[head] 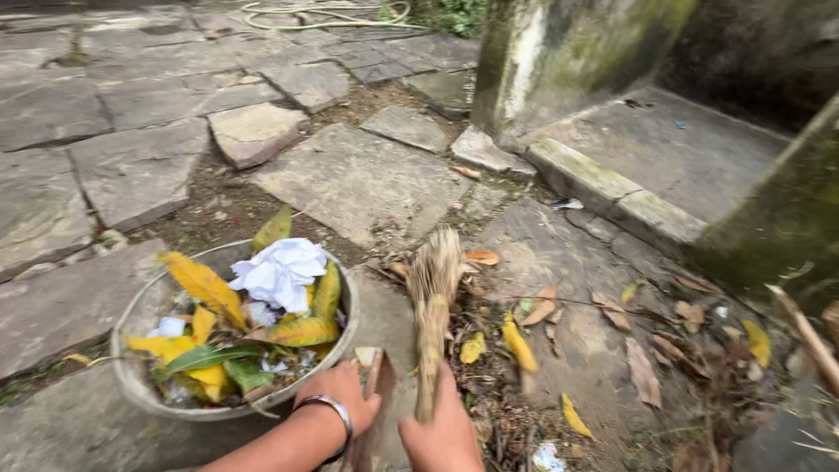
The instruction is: The person picks up leaves and twigs by hand and using a brush, placing them into a bucket on a stone-paved floor.
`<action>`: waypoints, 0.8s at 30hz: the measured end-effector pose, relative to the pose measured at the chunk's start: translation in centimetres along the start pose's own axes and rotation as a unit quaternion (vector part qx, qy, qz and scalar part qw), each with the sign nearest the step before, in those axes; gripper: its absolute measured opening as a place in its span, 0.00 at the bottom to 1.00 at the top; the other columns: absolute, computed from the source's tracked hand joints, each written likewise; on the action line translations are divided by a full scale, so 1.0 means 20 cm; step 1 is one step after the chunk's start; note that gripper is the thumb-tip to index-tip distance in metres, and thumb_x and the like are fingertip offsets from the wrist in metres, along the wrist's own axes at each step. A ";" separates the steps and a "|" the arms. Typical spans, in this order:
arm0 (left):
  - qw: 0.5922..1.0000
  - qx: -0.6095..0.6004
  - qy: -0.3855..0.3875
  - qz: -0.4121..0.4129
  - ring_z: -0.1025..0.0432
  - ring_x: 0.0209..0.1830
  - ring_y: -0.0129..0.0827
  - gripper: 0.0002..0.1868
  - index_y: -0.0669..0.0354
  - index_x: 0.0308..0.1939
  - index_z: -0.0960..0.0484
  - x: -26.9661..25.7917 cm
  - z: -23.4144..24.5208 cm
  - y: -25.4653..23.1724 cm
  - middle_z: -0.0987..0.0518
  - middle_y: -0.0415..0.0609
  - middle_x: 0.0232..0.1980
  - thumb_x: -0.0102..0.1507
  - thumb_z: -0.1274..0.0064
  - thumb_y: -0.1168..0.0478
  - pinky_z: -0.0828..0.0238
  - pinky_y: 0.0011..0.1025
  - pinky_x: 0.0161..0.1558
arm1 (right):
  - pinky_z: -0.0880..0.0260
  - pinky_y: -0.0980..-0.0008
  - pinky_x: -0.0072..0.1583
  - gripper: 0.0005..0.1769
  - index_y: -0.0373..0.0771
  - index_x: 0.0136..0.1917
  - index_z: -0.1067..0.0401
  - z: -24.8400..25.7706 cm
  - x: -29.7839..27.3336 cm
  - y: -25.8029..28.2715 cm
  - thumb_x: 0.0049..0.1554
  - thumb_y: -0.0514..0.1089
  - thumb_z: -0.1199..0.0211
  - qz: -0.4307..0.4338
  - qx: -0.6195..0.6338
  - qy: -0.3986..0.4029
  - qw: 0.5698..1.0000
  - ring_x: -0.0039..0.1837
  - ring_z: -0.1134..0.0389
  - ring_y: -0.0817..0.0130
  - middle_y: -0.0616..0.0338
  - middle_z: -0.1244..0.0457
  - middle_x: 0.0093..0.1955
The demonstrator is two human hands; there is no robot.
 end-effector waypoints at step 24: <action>0.997 -0.048 -0.050 -0.026 0.23 0.56 0.54 0.31 0.62 0.59 0.32 0.20 -0.22 0.06 0.20 0.64 0.55 0.54 0.43 0.58 0.24 0.45 0.57 | 0.29 0.57 0.33 0.50 0.57 0.80 0.52 -0.18 0.77 0.63 0.49 0.29 0.41 -0.001 0.384 0.150 0.911 0.33 0.33 0.59 0.52 0.37 0.42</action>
Point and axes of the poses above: each hand's wrist, its own x-axis towards the middle knuckle, its own z-axis out of the back of the hand, y = z × x, the point moved 5 cm from there along x, towards the middle knuckle
